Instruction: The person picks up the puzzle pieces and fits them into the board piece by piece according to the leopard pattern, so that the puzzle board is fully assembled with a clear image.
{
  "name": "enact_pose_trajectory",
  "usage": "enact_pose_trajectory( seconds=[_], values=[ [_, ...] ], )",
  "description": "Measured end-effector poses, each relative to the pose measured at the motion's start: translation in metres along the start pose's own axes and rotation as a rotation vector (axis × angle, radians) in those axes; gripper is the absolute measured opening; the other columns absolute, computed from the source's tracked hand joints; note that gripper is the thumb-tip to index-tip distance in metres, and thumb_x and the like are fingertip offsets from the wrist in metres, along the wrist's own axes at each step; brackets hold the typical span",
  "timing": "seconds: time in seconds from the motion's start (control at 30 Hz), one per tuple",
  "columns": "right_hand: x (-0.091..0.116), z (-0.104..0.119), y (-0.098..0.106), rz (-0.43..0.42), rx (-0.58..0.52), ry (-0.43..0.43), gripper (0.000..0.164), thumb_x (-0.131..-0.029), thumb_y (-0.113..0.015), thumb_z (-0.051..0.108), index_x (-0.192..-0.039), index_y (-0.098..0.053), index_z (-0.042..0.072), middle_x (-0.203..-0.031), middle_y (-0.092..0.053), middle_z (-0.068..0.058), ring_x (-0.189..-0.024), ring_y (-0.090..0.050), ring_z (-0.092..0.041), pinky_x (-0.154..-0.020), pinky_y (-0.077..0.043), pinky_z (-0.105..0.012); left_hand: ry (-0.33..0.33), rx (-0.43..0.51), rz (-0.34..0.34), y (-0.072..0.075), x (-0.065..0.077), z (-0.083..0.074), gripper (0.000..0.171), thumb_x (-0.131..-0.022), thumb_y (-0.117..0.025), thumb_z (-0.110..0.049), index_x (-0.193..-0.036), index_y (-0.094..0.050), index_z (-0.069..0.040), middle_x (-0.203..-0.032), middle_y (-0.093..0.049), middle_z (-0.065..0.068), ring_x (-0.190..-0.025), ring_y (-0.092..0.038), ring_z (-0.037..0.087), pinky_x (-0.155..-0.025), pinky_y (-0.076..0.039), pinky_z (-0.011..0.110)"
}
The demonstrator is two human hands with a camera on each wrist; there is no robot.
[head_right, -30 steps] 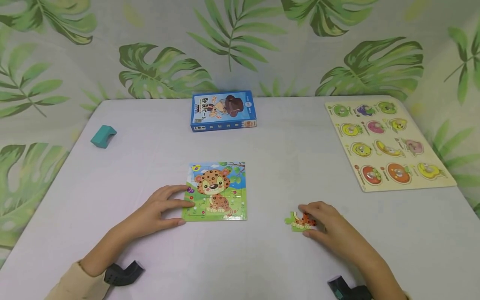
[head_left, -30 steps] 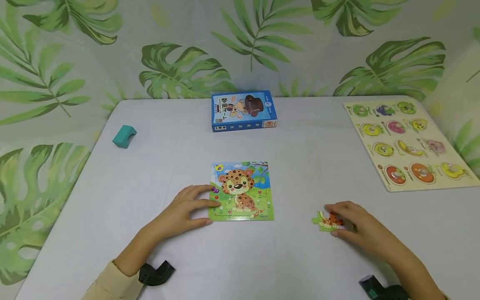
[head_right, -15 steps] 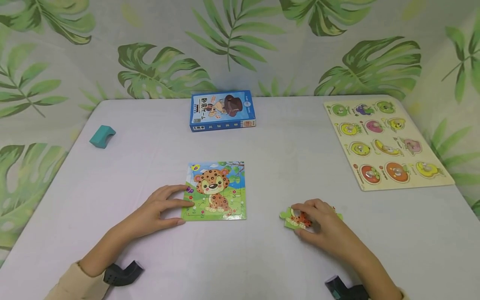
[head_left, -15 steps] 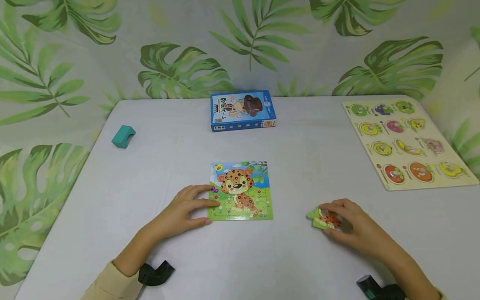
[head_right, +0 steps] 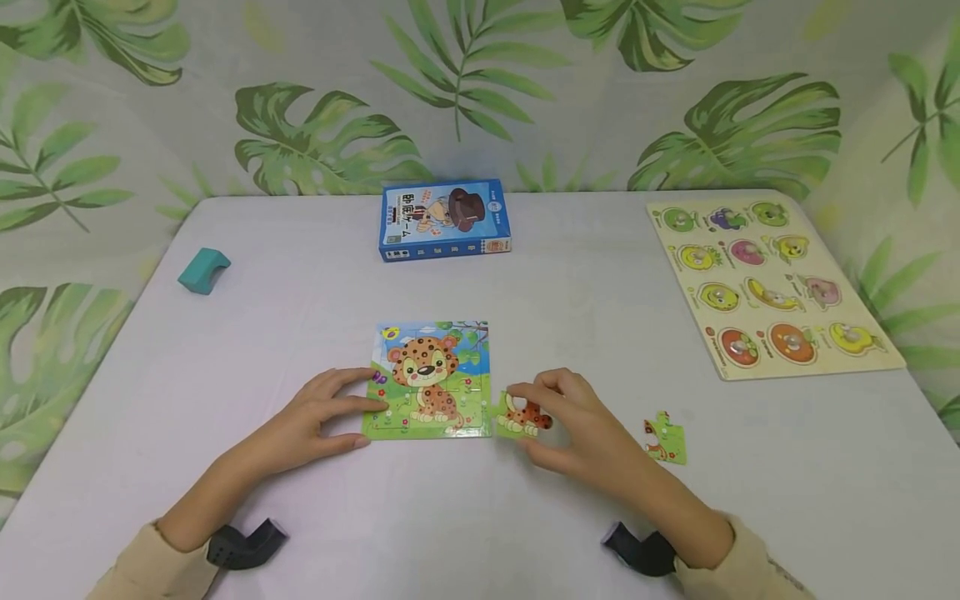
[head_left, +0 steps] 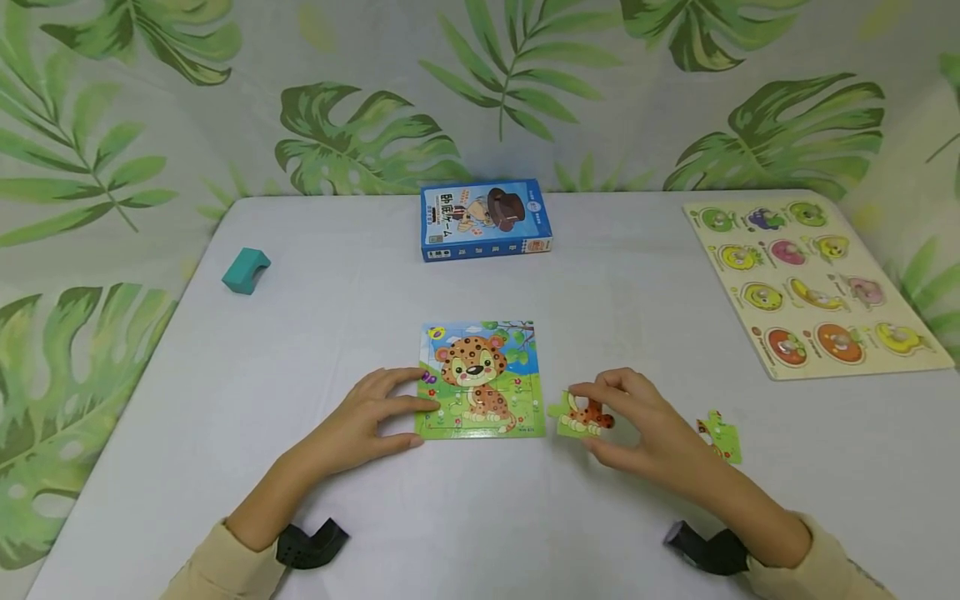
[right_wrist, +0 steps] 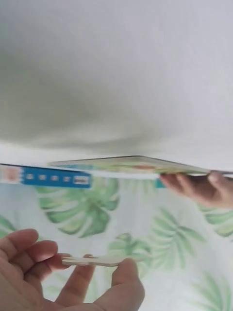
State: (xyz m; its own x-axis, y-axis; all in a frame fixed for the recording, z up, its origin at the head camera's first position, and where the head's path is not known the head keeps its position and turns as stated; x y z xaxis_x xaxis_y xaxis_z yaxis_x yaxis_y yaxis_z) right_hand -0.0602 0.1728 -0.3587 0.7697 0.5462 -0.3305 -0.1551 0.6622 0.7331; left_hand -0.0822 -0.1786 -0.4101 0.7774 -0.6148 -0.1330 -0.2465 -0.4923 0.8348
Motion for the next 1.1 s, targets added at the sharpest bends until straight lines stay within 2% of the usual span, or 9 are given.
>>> enact_pose_trajectory(
  seconds=[0.17, 0.33, 0.47, 0.6, 0.7, 0.83, 0.97, 1.1],
  values=[
    [-0.024, 0.005, -0.023, 0.055, 0.0, 0.015, 0.05, -0.071, -0.074, 0.014, -0.118, -0.058, 0.011, -0.101, -0.043, 0.004, -0.09, -0.036, -0.01, -0.067, -0.04, -0.024, -0.007, -0.003, -0.002, -0.001, -0.001, 0.001, 0.04, -0.079, -0.068, -0.037, -0.117, -0.061, -0.028, -0.137, -0.036, 0.003, -0.125, -0.028, 0.027, -0.1, -0.02, 0.049],
    [-0.045, 0.006, -0.046, 0.13, 0.034, 0.001, 0.046, -0.074, -0.073, 0.021, -0.116, -0.059, 0.012, -0.102, -0.046, 0.002, -0.091, -0.039, -0.011, -0.069, -0.04, -0.023, -0.016, -0.006, -0.008, -0.002, -0.001, 0.002, 0.04, -0.079, -0.067, -0.038, -0.117, -0.06, -0.028, -0.137, -0.036, 0.003, -0.125, -0.028, 0.027, -0.1, -0.02, 0.049],
    [-0.054, 0.005, -0.062, 0.189, 0.025, -0.036, 0.043, -0.076, -0.071, 0.022, -0.116, -0.059, 0.014, -0.105, -0.047, 0.003, -0.095, -0.041, -0.011, -0.074, -0.04, -0.025, -0.017, -0.013, -0.009, -0.002, -0.001, 0.003, 0.04, -0.079, -0.067, -0.039, -0.117, -0.06, -0.029, -0.137, -0.036, 0.003, -0.125, -0.029, 0.026, -0.1, -0.02, 0.048],
    [-0.062, 0.004, -0.073, 0.208, 0.034, -0.03, 0.04, -0.077, -0.069, 0.021, -0.115, -0.06, 0.014, -0.103, -0.049, 0.003, -0.093, -0.042, -0.012, -0.076, -0.038, -0.029, -0.006, -0.025, -0.009, -0.002, -0.001, 0.001, 0.041, -0.078, -0.067, -0.042, -0.117, -0.06, -0.029, -0.138, -0.035, 0.003, -0.125, -0.028, 0.024, -0.102, -0.018, 0.045],
    [-0.067, 0.002, -0.08, 0.222, 0.063, -0.017, 0.037, -0.077, -0.068, 0.021, -0.113, -0.062, 0.015, -0.098, -0.049, 0.005, -0.088, -0.041, -0.011, -0.08, -0.035, -0.032, 0.011, -0.037, -0.004, -0.002, -0.001, -0.002, 0.042, -0.078, -0.065, -0.044, -0.117, -0.059, -0.03, -0.139, -0.033, 0.002, -0.127, -0.026, 0.023, -0.104, -0.014, 0.044],
    [-0.071, 0.0, -0.084, 0.25, 0.071, -0.029, 0.037, -0.076, -0.067, 0.022, -0.113, -0.063, 0.018, -0.095, -0.048, 0.007, -0.085, -0.04, -0.009, -0.083, -0.032, -0.034, 0.015, -0.042, 0.0, -0.005, -0.001, -0.007, 0.044, -0.079, -0.063, -0.047, -0.118, -0.057, -0.027, -0.139, -0.032, 0.001, -0.128, -0.025, 0.021, -0.104, -0.019, 0.043],
    [-0.073, 0.0, -0.083, 0.277, 0.045, -0.046, 0.037, -0.077, -0.069, 0.023, -0.113, -0.064, 0.018, -0.095, -0.048, 0.008, -0.087, -0.04, -0.009, -0.079, -0.032, -0.033, -0.016, -0.052, 0.004, -0.009, -0.001, -0.012, 0.048, -0.081, -0.061, -0.047, -0.121, -0.053, -0.021, -0.137, -0.035, 0.0, -0.127, -0.028, 0.019, -0.101, -0.027, 0.039],
    [-0.074, -0.001, -0.083, 0.302, 0.026, -0.067, 0.038, -0.077, -0.071, 0.025, -0.114, -0.064, 0.018, -0.095, -0.047, 0.007, -0.088, -0.039, -0.009, -0.075, -0.033, -0.03, -0.065, -0.112, 0.024, -0.012, -0.002, -0.016, 0.054, -0.082, -0.058, -0.05, -0.128, -0.049, -0.022, -0.136, -0.035, 0.004, -0.126, -0.029, 0.022, -0.101, -0.028, 0.04]
  ],
)
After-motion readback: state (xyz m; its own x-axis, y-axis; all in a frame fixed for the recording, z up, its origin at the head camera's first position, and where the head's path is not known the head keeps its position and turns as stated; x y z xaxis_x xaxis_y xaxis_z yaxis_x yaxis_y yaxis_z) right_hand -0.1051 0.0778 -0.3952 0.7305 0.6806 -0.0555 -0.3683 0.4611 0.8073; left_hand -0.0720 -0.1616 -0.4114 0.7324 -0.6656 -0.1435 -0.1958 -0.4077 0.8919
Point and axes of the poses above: each hand's wrist, its own x-axis away from the middle knuckle, its own y-axis out of the back of the hand, z = x × y, the point moved 1 cm from there along -x, towards the middle knuckle
